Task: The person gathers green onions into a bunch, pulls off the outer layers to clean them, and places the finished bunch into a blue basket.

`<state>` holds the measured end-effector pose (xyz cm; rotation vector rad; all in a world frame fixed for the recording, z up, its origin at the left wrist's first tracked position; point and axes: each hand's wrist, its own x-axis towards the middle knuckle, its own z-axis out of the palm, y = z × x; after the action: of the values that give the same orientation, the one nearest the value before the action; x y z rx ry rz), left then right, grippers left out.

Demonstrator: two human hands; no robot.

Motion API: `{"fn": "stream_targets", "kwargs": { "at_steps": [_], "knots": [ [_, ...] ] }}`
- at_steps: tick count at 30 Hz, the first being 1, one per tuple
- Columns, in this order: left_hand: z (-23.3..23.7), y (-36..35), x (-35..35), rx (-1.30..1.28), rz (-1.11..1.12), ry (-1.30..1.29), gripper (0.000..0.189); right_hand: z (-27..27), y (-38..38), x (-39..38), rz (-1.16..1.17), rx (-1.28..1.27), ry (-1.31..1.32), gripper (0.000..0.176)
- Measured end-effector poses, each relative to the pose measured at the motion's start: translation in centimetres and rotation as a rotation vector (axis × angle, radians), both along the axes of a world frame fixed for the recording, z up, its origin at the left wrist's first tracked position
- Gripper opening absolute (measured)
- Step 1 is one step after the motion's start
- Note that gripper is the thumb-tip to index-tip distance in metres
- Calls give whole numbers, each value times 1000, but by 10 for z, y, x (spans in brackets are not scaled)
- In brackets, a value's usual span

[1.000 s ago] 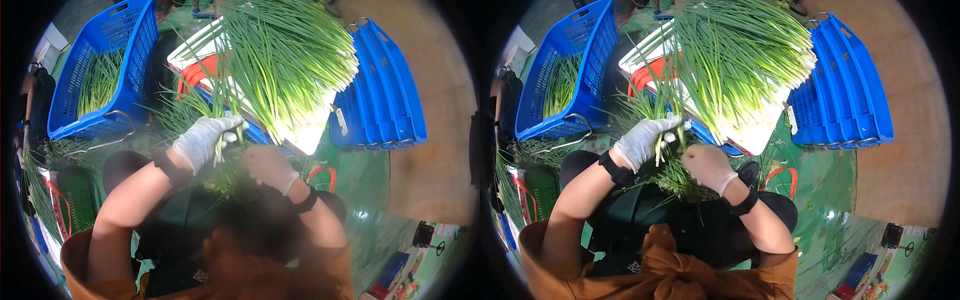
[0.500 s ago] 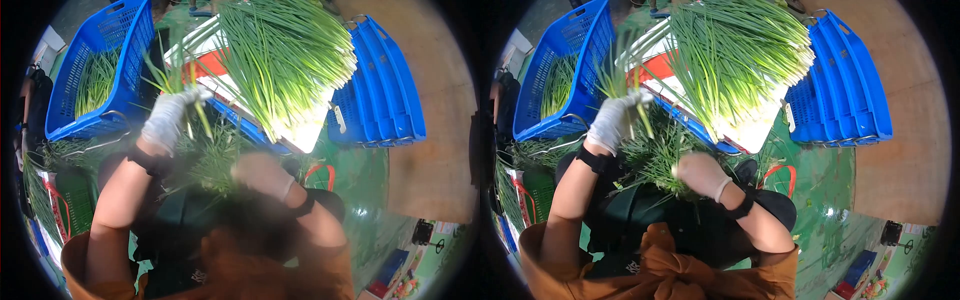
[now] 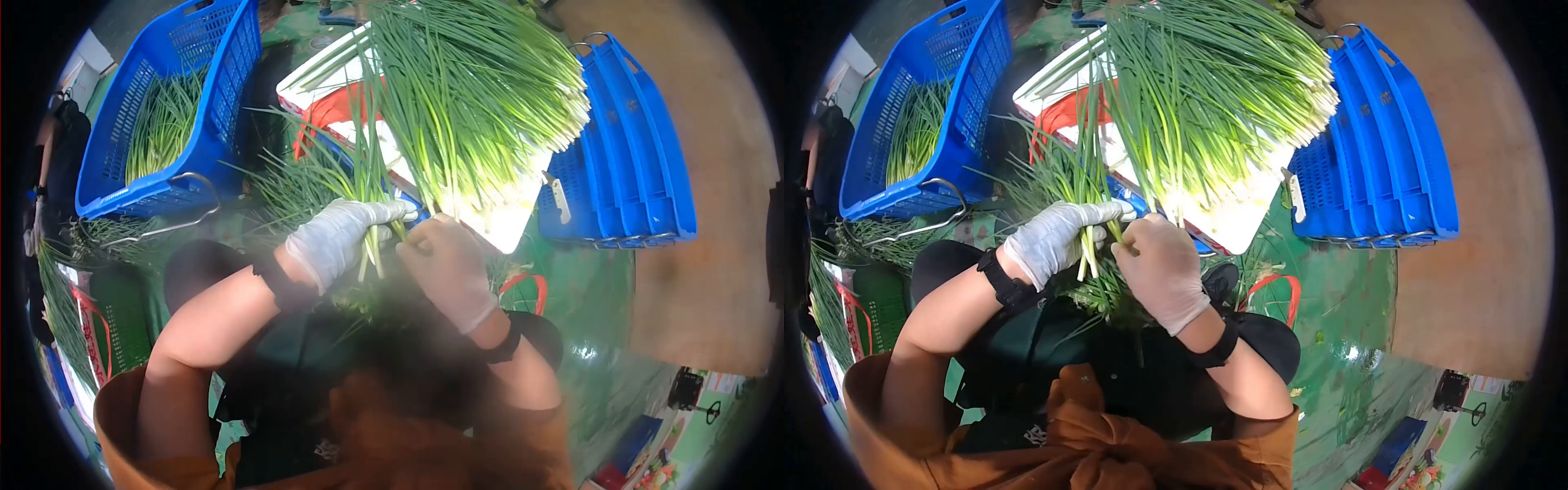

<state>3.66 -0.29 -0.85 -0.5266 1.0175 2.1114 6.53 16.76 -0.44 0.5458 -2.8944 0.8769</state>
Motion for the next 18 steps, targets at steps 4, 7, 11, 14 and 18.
{"fn": "stream_targets", "kwargs": {
  "at_steps": [4, 7, 11, 14, 18],
  "knots": [
    [16, -2, 1, 17, 42, 102, 17, 2, 0, -4, -76, -272, -323, 22],
    [3, -8, -10, -125, 145, 98, 18, 6, 3, -9, -52, -203, -425, 18],
    [-7, -21, -24, 3, 235, 18, 20, -5, 15, -28, -131, 378, 301, 21],
    [-8, -10, -14, -47, 130, 62, 22, -19, 17, -30, -97, 375, 410, 16],
    [0, -7, -8, 127, 64, 52, 23, 4, 8, -12, -73, -191, -6, 12]
  ]
}}
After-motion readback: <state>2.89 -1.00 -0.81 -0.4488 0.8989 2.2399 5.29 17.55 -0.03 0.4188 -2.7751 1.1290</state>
